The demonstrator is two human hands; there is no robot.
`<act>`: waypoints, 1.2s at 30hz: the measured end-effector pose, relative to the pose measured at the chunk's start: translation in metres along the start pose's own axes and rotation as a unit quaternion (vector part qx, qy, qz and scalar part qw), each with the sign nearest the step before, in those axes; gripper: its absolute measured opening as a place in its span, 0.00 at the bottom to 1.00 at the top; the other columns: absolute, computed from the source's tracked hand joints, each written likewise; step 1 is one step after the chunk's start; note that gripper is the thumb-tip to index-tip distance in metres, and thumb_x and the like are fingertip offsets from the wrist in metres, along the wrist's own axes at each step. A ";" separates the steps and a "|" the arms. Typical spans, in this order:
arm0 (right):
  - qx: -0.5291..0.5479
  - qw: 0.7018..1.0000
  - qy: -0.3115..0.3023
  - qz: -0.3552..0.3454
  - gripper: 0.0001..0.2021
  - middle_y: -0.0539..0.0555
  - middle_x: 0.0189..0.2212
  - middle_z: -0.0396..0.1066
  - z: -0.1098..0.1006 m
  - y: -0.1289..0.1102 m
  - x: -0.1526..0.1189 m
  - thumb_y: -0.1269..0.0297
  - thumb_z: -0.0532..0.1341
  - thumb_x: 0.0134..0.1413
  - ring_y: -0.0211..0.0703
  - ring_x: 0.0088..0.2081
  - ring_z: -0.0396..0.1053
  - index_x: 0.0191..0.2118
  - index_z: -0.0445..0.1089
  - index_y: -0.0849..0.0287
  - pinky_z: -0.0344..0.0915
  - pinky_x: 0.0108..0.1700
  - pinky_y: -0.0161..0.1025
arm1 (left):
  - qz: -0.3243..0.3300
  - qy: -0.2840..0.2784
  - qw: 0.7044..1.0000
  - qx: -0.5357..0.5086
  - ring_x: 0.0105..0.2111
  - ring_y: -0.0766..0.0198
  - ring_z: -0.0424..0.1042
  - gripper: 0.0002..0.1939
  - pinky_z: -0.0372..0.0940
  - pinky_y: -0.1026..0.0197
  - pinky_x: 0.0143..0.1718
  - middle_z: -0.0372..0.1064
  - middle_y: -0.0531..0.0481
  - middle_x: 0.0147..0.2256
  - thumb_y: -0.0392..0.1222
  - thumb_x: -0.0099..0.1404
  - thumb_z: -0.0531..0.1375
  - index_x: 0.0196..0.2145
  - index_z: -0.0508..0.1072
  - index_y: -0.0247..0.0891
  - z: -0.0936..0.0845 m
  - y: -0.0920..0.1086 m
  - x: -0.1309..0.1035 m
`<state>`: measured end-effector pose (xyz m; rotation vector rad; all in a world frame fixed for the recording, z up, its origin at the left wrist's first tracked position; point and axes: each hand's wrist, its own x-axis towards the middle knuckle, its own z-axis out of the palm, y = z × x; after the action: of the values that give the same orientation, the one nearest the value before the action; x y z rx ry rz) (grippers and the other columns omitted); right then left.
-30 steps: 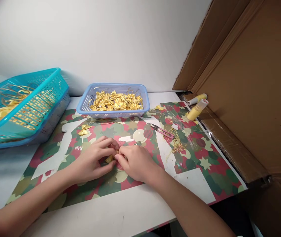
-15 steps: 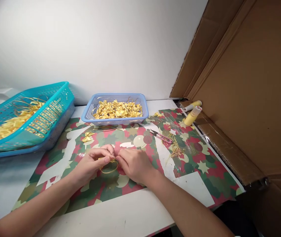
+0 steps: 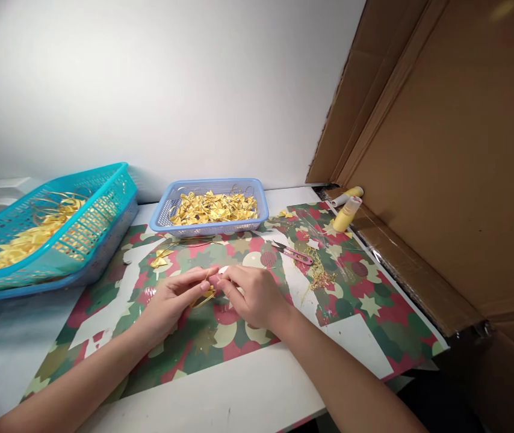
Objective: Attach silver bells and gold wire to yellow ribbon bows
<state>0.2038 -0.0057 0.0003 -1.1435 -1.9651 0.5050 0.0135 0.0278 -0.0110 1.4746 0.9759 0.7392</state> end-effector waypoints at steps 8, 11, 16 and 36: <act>0.018 0.999 -0.050 -0.006 0.10 0.49 0.25 0.69 -0.001 -0.003 0.004 0.65 0.53 0.63 0.38 0.28 0.63 0.29 0.64 0.57 0.59 0.33 0.36 | 0.117 -0.092 0.976 0.160 0.33 0.63 0.66 0.14 0.60 0.61 0.36 0.70 0.49 0.28 0.47 0.65 0.59 0.28 0.77 0.38 0.010 0.009 -0.002; -0.083 0.996 0.031 0.010 0.05 0.53 0.35 0.72 -0.001 -0.002 0.005 0.66 0.56 0.60 0.45 0.39 0.64 0.35 0.68 0.56 0.59 0.43 0.42 | 0.088 -0.072 0.990 0.086 0.32 0.63 0.66 0.16 0.61 0.62 0.36 0.68 0.50 0.28 0.49 0.65 0.58 0.25 0.73 0.37 0.012 0.009 -0.002; -0.108 0.975 0.191 0.027 0.03 0.55 0.36 0.68 -0.004 -0.006 0.003 0.66 0.60 0.56 0.48 0.43 0.63 0.33 0.71 0.55 0.57 0.47 0.46 | 0.010 -0.039 0.999 -0.016 0.31 0.65 0.64 0.16 0.60 0.64 0.33 0.64 0.52 0.29 0.51 0.65 0.57 0.27 0.70 0.37 0.009 0.006 0.000; 0.017 0.992 -0.093 0.081 0.07 0.48 0.30 0.71 -0.001 -0.005 -0.001 0.65 0.66 0.51 0.43 0.39 0.62 0.24 0.70 0.55 0.53 0.48 0.46 | 0.072 -0.084 0.993 0.045 0.34 0.63 0.66 0.14 0.63 0.60 0.37 0.66 0.49 0.32 0.48 0.66 0.56 0.28 0.71 0.37 -0.007 0.006 0.002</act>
<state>0.2027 -0.0090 0.0038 -1.2797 -2.0223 0.7503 0.0087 0.0327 -0.0040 1.6712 0.7889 0.6696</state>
